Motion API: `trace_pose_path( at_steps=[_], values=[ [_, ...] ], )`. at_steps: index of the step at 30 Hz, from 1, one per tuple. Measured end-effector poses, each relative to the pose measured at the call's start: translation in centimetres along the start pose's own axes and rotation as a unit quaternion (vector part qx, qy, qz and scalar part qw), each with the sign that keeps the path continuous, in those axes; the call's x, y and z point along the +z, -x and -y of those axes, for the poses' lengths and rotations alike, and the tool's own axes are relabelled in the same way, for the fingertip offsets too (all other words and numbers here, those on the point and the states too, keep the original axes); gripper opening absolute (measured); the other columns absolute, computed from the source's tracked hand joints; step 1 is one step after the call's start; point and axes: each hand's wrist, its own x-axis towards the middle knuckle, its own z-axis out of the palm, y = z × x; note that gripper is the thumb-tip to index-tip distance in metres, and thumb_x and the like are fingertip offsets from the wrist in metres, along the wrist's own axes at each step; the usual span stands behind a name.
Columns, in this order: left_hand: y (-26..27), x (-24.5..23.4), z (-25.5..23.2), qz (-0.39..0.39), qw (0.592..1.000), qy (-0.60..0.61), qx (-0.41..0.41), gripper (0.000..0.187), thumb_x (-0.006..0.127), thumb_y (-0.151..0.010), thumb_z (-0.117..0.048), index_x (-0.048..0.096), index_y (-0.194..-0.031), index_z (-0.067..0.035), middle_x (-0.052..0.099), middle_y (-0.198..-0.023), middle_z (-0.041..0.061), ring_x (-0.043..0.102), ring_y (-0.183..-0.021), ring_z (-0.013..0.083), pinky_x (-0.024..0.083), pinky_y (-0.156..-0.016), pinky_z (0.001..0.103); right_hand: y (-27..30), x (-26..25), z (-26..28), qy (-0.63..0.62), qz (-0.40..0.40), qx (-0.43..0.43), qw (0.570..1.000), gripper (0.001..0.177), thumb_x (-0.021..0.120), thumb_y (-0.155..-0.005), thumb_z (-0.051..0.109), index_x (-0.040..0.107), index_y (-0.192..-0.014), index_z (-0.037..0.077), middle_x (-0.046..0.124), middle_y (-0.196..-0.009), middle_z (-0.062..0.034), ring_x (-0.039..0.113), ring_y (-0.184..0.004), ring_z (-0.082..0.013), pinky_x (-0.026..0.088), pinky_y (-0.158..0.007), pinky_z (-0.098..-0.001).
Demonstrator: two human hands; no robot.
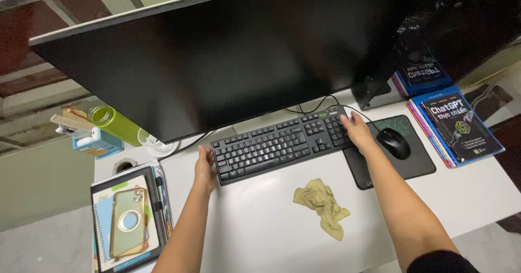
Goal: The person wipes a white desk with a cloth, moving a mousepad, mouse, keyboard, and a cup with a spoon aside to clean underneath. They then place books and a phone on the desk and wipe the monitor.
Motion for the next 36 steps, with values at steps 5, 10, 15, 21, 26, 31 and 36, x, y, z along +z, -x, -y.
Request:
trace_pose_path(
  at_steps=[5, 10, 15, 21, 26, 31, 36],
  values=[
    [0.5, 1.3, -0.9, -0.005, 1.0, -0.013, -0.028, 0.062, 0.034, -0.101, -0.063, 0.062, -0.13, -0.016, 0.064, -0.124, 0.0, 0.057, -0.117, 0.019, 0.043, -0.101, 0.044, -2.9, 2.1, -2.1, -0.135, 0.044, 0.118, 0.983, 0.055, 0.065, -0.095, 0.029, 0.057, -0.141, 0.001, 0.063, -0.139, -0.0159, 0.06, -0.127, -0.0249, 0.043, -0.105, -0.0335],
    [0.8, 2.9, -3.2, 0.018, 0.997, 0.061, -0.03, 0.065, 0.034, -0.102, -0.061, 0.058, -0.136, -0.011, 0.064, -0.131, 0.01, 0.061, -0.121, 0.0282, 0.048, -0.104, 0.048, -5.5, 2.6, -1.2, -0.215, 0.055, 0.103, 0.97, 0.053, 0.058, -0.091, 0.013, 0.055, -0.143, 0.002, 0.065, -0.137, -0.0141, 0.062, -0.122, -0.0229, 0.045, -0.104, -0.0307],
    [-1.0, 3.4, -3.7, 0.008, 0.996, 0.084, -0.004, 0.067, 0.033, -0.104, -0.057, 0.043, -0.152, -0.011, 0.054, -0.148, 0.012, 0.053, -0.135, 0.0274, 0.042, -0.112, 0.044, -7.2, 2.5, 1.1, -0.198, 0.102, 0.134, 0.966, 0.054, 0.051, -0.09, 0.008, 0.06, -0.143, 0.006, 0.068, -0.132, -0.0164, 0.061, -0.117, -0.0252, 0.044, -0.101, -0.0341],
    [-3.8, 1.8, -0.7, 0.038, 0.978, 0.149, 0.139, 0.07, 0.037, -0.107, -0.051, 0.038, -0.156, -0.001, 0.045, -0.161, 0.008, 0.04, -0.147, 0.0219, 0.029, -0.12, 0.036, -9.2, 4.3, -0.5, -0.166, 0.117, 0.084, 0.976, 0.059, 0.053, -0.088, 0.01, 0.054, -0.147, 0.011, 0.064, -0.138, -0.0121, 0.056, -0.124, -0.0233, 0.04, -0.106, -0.0342],
    [-2.2, 1.8, 0.7, -0.048, 0.97, 0.029, 0.235, 0.056, 0.05, -0.106, -0.032, 0.04, -0.153, -0.003, 0.049, -0.154, 0.013, 0.045, -0.14, 0.024, 0.034, -0.117, 0.037, -5.9, -1.4, -3.8, -0.024, 0.046, -0.127, 0.991, 0.064, 0.073, -0.09, 0.028, 0.053, -0.147, 0.006, 0.058, -0.144, -0.0198, 0.054, -0.135, -0.031, 0.041, -0.113, -0.0401],
    [7.7, 7.0, 8.3, -0.203, 0.949, -0.032, 0.24, 0.032, 0.05, -0.105, -0.018, 0.057, -0.134, -0.005, 0.063, -0.132, 0.009, 0.058, -0.123, 0.0226, 0.044, -0.105, 0.037, 4.0, -10.4, -7.1, 0.264, -0.074, -0.088, 0.958, 0.088, 0.092, -0.064, 0.036, 0.06, -0.14, 0.008, 0.059, -0.135, -0.0194, 0.051, -0.126, -0.0432, 0.042, -0.104, -0.0546],
    [15.3, 19.9, 15.0, 0.047, 0.955, -0.096, 0.278, 0.046, 0.044, -0.092, 0.005, 0.056, -0.135, -0.009, 0.06, -0.137, 0.009, 0.058, -0.123, 0.0193, 0.044, -0.108, 0.034, 5.4, -10.6, -7.1, 0.266, -0.07, -0.05, 0.96, 0.085, 0.091, -0.069, 0.034, 0.058, -0.145, 0.013, 0.06, -0.135, -0.017, 0.054, -0.126, -0.0403, 0.046, -0.103, -0.0549]
  ],
)
